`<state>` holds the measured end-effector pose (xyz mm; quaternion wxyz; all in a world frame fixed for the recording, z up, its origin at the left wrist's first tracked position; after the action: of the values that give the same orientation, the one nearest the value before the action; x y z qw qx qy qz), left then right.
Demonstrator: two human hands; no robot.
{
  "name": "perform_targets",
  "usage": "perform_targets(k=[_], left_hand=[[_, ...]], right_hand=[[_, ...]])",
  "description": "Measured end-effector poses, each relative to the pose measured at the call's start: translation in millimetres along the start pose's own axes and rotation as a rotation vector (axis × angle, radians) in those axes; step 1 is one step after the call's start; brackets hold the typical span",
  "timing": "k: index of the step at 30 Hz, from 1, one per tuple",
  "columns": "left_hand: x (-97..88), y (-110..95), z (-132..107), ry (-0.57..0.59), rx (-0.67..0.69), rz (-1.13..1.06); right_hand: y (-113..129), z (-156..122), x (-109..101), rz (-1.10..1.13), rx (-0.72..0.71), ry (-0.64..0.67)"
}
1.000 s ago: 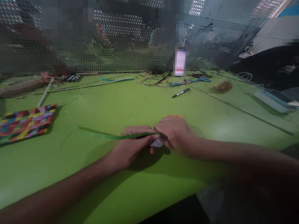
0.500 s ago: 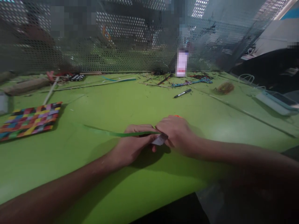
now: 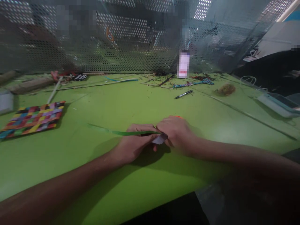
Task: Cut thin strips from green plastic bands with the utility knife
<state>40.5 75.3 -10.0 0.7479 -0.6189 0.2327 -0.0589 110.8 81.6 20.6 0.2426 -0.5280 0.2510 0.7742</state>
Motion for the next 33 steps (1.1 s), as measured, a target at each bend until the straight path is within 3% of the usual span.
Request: perform_targets(k=[4,10,13,18,27,33], left_hand=[[-1.4,1.2,-1.8,-0.002,-0.057,0.003],[-3.8,22.0,-8.5,-0.053,-0.225,0.003],[-1.4,26.6,-9.0,-0.051,-0.275,-0.020],[-0.4,13.8,-5.0,-0.039,-0.187,-0.019],[1.8,15.8,1.5,-0.075,-0.078,-0.188],[11.6,8.9,5.3,-0.009,-0.012,-0.233]], right_hand=[[-5.7,1.2,-9.6,0.073,-0.017,0.008],[-27.2,14.3,-39.9,0.142,-0.076,0.067],[-24.3,17.2,-46.0,0.293,-0.077,0.161],[0.3,11.3,-46.7,0.423,-0.152,0.241],[3.9,8.9,-42.3,0.322,-0.174,0.198],[8.5,46.3,-26.1,0.123,-0.198,0.160]])
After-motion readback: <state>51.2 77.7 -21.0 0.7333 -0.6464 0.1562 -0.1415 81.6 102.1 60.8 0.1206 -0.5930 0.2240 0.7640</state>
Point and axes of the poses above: each hand's wrist, its own z-axis towards the middle knuckle, its own x-axis out of the palm, y = z × x, the point moved 10 cm from there along z, towards the middle knuckle, and after that the axes turned 8 degrees about x, right-handed, at the moved point
